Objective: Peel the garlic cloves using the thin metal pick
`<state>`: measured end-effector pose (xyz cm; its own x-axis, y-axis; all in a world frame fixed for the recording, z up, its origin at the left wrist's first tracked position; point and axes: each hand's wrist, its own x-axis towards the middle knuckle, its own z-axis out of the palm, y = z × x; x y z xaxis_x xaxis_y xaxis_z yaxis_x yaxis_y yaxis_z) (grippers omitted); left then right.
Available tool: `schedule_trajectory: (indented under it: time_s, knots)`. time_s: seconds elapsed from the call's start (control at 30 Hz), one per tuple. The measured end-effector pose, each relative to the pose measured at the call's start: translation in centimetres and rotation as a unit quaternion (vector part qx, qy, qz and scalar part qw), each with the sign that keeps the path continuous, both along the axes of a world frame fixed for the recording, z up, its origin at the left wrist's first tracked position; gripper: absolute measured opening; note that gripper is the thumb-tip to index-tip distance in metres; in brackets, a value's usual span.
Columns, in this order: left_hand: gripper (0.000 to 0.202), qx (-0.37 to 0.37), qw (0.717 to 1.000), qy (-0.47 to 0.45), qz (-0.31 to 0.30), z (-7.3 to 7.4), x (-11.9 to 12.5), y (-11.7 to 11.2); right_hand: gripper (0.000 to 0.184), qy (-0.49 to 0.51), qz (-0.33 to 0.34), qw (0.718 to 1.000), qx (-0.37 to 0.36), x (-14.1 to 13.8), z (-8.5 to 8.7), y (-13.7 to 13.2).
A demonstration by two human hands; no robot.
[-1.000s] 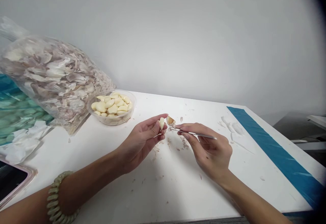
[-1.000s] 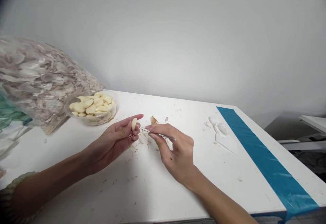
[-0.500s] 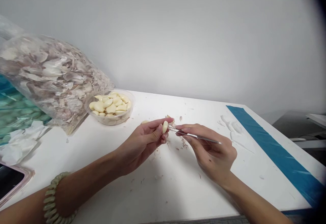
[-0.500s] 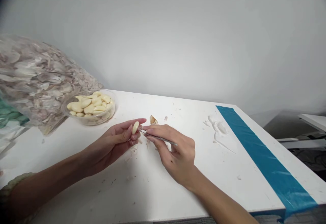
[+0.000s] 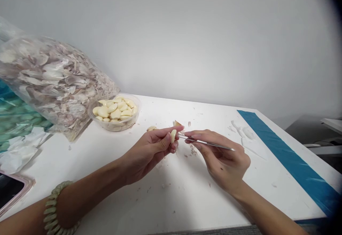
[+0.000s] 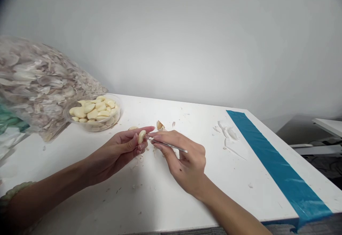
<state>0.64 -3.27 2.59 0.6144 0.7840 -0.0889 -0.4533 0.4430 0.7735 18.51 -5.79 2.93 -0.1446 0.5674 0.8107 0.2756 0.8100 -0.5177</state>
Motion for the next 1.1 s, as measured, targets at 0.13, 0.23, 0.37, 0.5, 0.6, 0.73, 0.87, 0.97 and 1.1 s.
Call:
schedule_trajectory:
  time_s: [0.13, 0.23, 0.37, 0.5, 0.6, 0.73, 0.87, 0.97, 1.1]
  knots:
    - [0.022, 0.021, 1.0, 0.002, -0.001, -0.08, -0.05, 0.12, 0.045, 0.007, -0.005, 1.0, 0.005, -0.01, -0.09, 0.04]
    - [0.022, 0.031, 0.999, 0.008, -0.006, -0.11, -0.07, 0.17, 0.043, 0.004, 0.005, 1.0, 0.013, -0.03, 0.0, 0.06]
    - [0.024, 0.039, 0.999, 0.009, -0.005, -0.06, -0.03, 0.11, 0.042, -0.003, 0.022, 1.0, 0.015, -0.05, 0.23, 0.04]
    - [0.024, 0.058, 0.998, 0.009, -0.002, -0.1, 0.04, 0.09, 0.041, -0.005, 0.032, 0.999, 0.016, -0.04, 0.36, 0.08]
    - [0.024, 0.062, 0.998, 0.013, 0.004, -0.15, 0.05, 0.13, 0.041, -0.015, 0.038, 0.999, 0.007, -0.02, 0.43, 0.12]
    - [0.026, 0.059, 0.998, 0.023, 0.006, -0.18, -0.04, 0.16, 0.038, -0.027, 0.042, 0.999, -0.004, -0.03, 0.56, 0.11]
    - [0.028, 0.059, 0.998, 0.029, 0.013, -0.23, -0.08, 0.22, 0.035, -0.04, 0.041, 0.998, -0.015, 0.06, 0.61, 0.05]
    - [0.028, 0.066, 0.997, 0.031, 0.009, -0.29, -0.07, 0.27, 0.034, -0.044, 0.046, 0.997, -0.031, 0.16, 0.52, 0.03]
    - [0.027, 0.07, 0.997, 0.04, -0.001, -0.35, -0.11, 0.24, 0.031, -0.02, 0.058, 0.997, -0.053, 0.17, 0.41, 0.07]
